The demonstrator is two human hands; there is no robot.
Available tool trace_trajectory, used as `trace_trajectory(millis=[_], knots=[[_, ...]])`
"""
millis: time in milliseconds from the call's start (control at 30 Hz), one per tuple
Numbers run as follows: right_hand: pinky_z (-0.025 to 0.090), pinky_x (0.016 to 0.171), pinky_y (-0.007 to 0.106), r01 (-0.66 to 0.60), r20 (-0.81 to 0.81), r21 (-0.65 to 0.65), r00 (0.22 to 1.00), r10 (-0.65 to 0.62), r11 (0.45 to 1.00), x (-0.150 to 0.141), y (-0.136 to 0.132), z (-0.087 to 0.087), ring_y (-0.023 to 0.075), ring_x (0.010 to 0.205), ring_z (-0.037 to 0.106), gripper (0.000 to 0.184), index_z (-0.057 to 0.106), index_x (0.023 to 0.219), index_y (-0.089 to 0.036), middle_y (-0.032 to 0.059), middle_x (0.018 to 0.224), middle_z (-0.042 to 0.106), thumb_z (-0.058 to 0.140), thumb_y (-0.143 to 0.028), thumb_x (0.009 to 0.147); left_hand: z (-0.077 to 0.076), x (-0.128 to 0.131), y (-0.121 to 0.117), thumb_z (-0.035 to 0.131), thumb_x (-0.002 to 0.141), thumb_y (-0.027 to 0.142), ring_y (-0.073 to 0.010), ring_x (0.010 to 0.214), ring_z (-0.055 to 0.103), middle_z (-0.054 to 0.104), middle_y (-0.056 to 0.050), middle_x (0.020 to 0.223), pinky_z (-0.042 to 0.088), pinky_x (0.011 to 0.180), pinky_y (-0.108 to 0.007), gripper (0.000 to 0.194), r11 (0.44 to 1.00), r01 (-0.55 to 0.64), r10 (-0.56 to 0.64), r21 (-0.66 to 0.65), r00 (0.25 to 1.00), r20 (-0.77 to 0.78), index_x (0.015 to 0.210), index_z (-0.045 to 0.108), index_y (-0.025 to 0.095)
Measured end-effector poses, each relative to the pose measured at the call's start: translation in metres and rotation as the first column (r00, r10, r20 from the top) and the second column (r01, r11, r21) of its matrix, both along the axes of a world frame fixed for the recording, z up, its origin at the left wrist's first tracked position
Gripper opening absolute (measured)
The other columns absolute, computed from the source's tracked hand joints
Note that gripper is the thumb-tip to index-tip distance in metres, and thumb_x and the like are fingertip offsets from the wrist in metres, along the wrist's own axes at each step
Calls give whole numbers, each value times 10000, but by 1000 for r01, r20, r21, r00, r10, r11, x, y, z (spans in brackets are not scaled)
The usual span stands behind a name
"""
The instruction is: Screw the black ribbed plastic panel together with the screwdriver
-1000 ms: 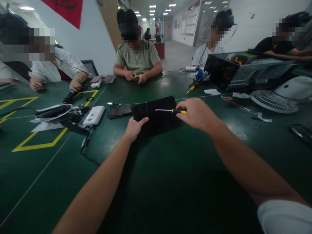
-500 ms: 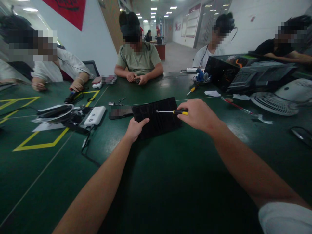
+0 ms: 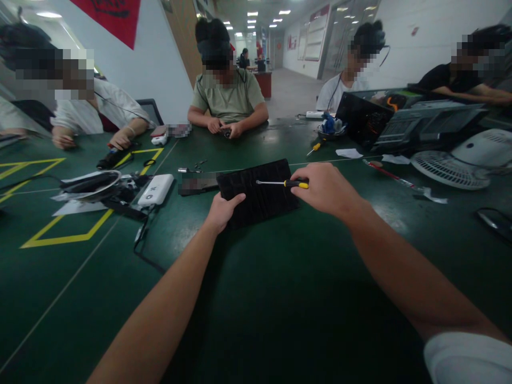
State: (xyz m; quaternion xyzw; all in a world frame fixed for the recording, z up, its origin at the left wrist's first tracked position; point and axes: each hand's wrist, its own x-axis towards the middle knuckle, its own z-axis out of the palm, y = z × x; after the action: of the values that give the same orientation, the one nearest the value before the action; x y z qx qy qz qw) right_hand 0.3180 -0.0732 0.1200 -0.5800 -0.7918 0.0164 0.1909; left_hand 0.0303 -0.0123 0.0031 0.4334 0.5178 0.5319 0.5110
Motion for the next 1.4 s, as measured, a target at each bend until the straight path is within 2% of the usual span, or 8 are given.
trace_trajectory(millis=[333,600,800,1133,1267,1400], knots=[[528,834,427,-9,-17,25,1000,9,1000,0,1,-1,309,982,752,295,912,1198,-211,131,1102,859,717,-314,1001,-2,-1,1,1012,674,248,-370,1152,829,870,-132,1136,621,1146,-597,445,1000,-2,2,3,1000,7,1064,810,176],[526,862,435,-13,-9,-5,1000,13,1000,0,0,1,323,1004,761,289,919,1177,-211,137,1097,863,719,-295,987,-4,-2,3,1036,627,290,-366,1146,824,873,-111,1114,608,1160,-600,495,1000,11,-11,16,1000,5,1052,808,179],[531,853,424,-16,-3,-2,1000,16,1000,0,1,0,310,1000,753,290,914,1178,-205,136,1099,857,717,-299,988,-3,-2,2,1029,647,271,-363,1133,829,872,-119,1114,624,1139,-590,472,1000,-2,2,3,1000,0,1053,808,177],[494,760,430,70,76,-5,995,-70,998,-3,-2,0,334,1001,738,324,913,1215,-245,147,1142,831,690,-383,1024,-2,-2,2,1020,659,248,-371,1126,833,866,-131,1119,619,1140,-606,456,1000,-10,10,-9,1000,1,1058,809,177],[473,748,417,81,87,-42,993,-77,996,-4,-3,2,334,1008,739,307,877,1222,-232,149,1153,832,674,-370,1038,-2,-2,1,1019,662,251,-376,1140,832,869,-129,1112,620,1142,-604,449,1000,-5,5,-1,1000,5,1053,811,177],[441,738,400,37,70,-35,997,-35,999,-4,-4,3,308,937,732,247,810,1205,-219,125,1053,828,652,-339,1058,-1,-2,1,1015,668,256,-370,1152,829,874,-124,1129,615,1155,-600,442,1000,5,-5,10,1000,-4,1055,815,181]])
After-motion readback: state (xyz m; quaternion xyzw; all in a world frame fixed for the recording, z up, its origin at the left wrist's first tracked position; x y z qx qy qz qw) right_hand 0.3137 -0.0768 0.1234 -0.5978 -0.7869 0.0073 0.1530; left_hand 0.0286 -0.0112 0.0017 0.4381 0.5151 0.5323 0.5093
